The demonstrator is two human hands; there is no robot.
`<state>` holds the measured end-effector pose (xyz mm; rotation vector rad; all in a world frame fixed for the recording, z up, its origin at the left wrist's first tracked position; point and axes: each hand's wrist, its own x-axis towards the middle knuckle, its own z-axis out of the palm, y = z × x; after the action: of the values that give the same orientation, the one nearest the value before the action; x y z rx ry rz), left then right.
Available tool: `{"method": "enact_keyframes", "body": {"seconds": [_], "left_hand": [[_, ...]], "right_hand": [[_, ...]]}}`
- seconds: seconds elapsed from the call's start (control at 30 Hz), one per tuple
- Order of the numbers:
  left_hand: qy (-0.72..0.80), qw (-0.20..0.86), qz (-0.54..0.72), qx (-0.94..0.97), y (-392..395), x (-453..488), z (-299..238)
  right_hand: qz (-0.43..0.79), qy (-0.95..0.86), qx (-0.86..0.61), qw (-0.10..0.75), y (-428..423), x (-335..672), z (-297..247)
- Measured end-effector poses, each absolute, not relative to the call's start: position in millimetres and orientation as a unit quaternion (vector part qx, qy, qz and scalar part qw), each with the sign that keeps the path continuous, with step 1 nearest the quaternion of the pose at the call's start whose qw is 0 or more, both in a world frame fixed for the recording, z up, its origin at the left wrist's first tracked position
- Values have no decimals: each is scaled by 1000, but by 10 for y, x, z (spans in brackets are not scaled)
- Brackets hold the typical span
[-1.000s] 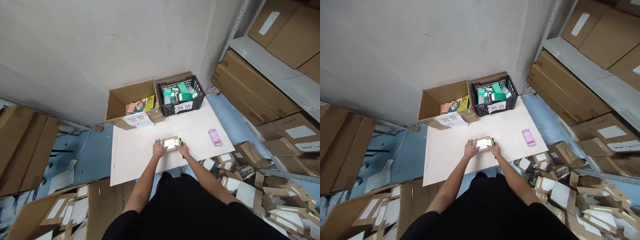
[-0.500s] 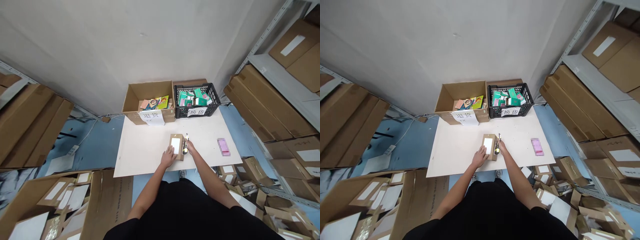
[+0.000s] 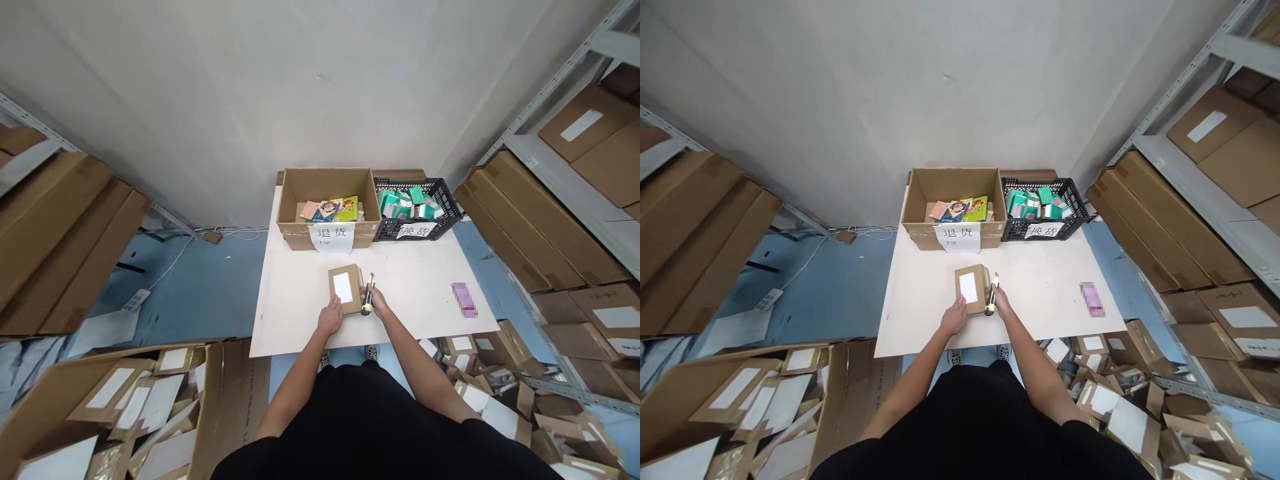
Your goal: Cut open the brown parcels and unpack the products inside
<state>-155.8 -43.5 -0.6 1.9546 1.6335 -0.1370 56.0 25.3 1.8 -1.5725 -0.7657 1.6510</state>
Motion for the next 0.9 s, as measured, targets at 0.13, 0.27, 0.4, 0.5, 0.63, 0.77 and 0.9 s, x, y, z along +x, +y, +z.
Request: {"method": "enact_keyframes", "body": {"seconds": [0.13,0.27,0.4,0.5,0.63,0.77,0.9], "left_hand": [[705,264,-18,658,-548,-1993,29],[709,219,42,669,-336,-2330,143],[602,289,-54,742,12,-2519,247],[565,315,-107,755,125,-2581,254],[555,328,-91,759,102,-2615,225],[572,322,-59,752,41,-2640,208],[578,326,-52,746,24,-2659,196]], "right_hand": [[664,-294,-587,360,339,169,172],[645,-358,-593,322,290,-169,201],[562,-456,-639,261,299,-433,267],[487,-548,-657,175,402,-640,385],[373,-659,-651,52,546,-962,523],[315,-688,-653,-30,571,-1178,569],[287,-690,-663,-52,483,-1206,556]]}}
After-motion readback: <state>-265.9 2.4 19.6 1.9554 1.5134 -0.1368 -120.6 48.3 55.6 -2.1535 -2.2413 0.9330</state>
